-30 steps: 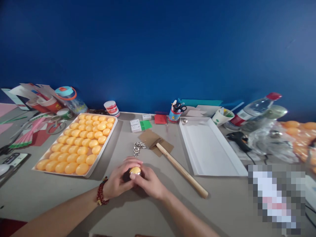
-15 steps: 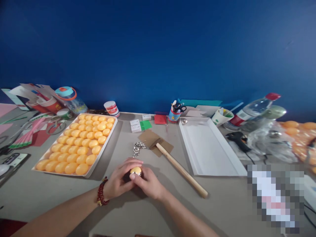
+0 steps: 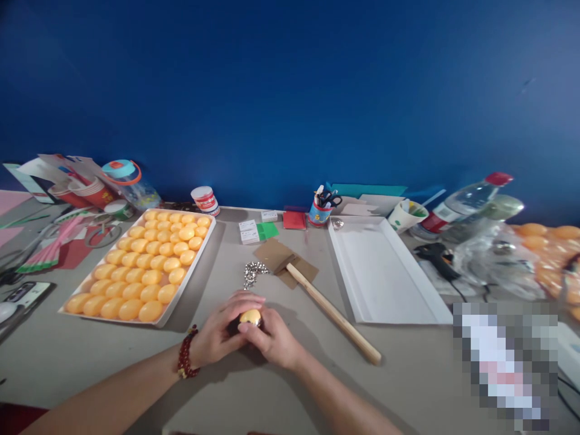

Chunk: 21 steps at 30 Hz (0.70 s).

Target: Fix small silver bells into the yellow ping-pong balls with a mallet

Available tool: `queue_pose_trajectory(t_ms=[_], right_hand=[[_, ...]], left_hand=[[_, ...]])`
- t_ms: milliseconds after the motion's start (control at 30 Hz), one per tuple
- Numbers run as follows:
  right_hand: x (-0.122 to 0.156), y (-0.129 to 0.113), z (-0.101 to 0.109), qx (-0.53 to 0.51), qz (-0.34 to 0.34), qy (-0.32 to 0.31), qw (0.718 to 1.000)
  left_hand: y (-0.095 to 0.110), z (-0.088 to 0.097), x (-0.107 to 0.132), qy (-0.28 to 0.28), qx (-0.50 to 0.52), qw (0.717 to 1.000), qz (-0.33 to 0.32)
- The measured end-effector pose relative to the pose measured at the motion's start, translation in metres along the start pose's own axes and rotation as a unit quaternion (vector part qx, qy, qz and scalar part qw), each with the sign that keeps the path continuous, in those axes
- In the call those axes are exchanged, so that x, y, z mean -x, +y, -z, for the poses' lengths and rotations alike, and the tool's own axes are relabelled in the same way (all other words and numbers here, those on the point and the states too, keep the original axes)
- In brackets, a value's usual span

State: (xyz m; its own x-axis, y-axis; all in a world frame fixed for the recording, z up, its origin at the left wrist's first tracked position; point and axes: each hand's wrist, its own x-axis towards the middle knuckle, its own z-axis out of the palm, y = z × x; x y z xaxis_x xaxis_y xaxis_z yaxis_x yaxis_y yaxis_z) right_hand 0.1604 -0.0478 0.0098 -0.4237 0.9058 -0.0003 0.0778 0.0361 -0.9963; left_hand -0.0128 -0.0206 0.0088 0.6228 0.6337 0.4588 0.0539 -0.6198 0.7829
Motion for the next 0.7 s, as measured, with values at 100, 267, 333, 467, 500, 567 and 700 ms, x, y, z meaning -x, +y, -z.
queue_pose_trajectory(t_ms=[100,267,333,467,500,567,700], right_hand=[[0.000,0.000,0.000,-0.003,-0.003,0.006,1.000],[0.001,-0.003,0.000,-0.031,0.013,0.028,0.999],[0.002,-0.004,0.002,-0.055,0.022,0.012,0.998],[0.004,-0.006,0.007,-0.146,-0.017,-0.014,0.989],[0.004,-0.007,0.008,-0.166,-0.028,-0.013,0.986],[0.003,-0.009,0.009,-0.185,-0.036,-0.008,0.982],[0.001,-0.011,0.008,-0.170,-0.024,0.023,0.985]], left_hand=[[0.001,0.000,0.000,0.006,-0.007,1.000,-0.002],[0.003,0.002,0.003,0.034,-0.060,0.998,-0.001],[0.003,0.003,0.004,0.040,-0.062,0.997,0.019],[0.001,0.005,0.003,0.071,0.006,0.996,0.048],[0.000,0.005,0.002,0.077,0.026,0.996,0.042],[-0.001,0.004,0.000,0.081,0.059,0.995,0.028],[0.002,0.003,-0.003,0.067,0.072,0.995,0.024]])
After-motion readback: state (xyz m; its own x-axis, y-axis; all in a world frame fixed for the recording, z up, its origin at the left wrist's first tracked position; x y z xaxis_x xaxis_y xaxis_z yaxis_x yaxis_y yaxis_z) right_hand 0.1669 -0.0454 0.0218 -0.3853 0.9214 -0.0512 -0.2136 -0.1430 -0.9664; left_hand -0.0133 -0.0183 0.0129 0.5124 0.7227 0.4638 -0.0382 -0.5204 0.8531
